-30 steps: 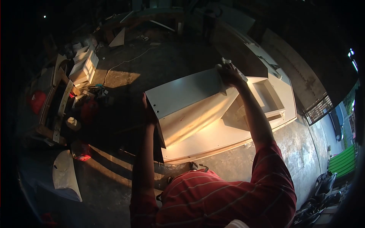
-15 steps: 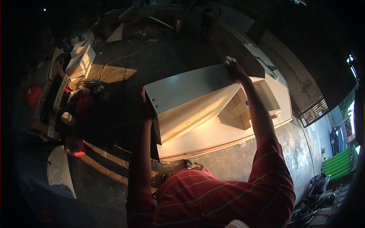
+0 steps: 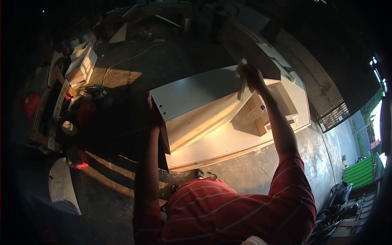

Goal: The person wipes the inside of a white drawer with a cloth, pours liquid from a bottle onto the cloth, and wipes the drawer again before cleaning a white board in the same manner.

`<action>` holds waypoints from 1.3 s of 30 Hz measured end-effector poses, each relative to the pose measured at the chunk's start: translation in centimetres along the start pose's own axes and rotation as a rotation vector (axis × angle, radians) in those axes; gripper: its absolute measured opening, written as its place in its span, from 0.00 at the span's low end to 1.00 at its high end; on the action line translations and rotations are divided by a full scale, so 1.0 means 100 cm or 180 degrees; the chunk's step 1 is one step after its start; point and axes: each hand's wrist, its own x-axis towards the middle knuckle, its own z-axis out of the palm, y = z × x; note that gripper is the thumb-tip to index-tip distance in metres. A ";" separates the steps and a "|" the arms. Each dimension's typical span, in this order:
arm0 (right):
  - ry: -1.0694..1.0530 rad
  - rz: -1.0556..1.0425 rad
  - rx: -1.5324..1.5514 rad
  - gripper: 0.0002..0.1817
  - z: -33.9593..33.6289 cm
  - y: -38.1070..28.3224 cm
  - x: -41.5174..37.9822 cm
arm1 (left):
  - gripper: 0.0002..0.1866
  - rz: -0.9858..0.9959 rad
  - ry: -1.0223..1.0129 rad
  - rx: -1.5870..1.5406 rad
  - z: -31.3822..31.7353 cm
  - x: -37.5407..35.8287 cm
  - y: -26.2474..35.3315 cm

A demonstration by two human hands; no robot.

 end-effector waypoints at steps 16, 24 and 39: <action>0.0163 -0.3515 -0.2053 0.29 0.074 0.013 -0.032 | 0.30 -0.0193 -0.0158 -0.0364 -0.014 0.011 -0.022; -0.0224 -0.2496 -0.1434 0.20 0.025 0.057 0.050 | 0.28 -0.0343 -0.0611 -0.0888 -0.012 0.012 -0.013; 0.0285 -0.4220 -0.0806 0.24 0.169 -0.101 -0.087 | 0.31 -0.0771 -0.0568 -0.2249 0.001 0.008 0.004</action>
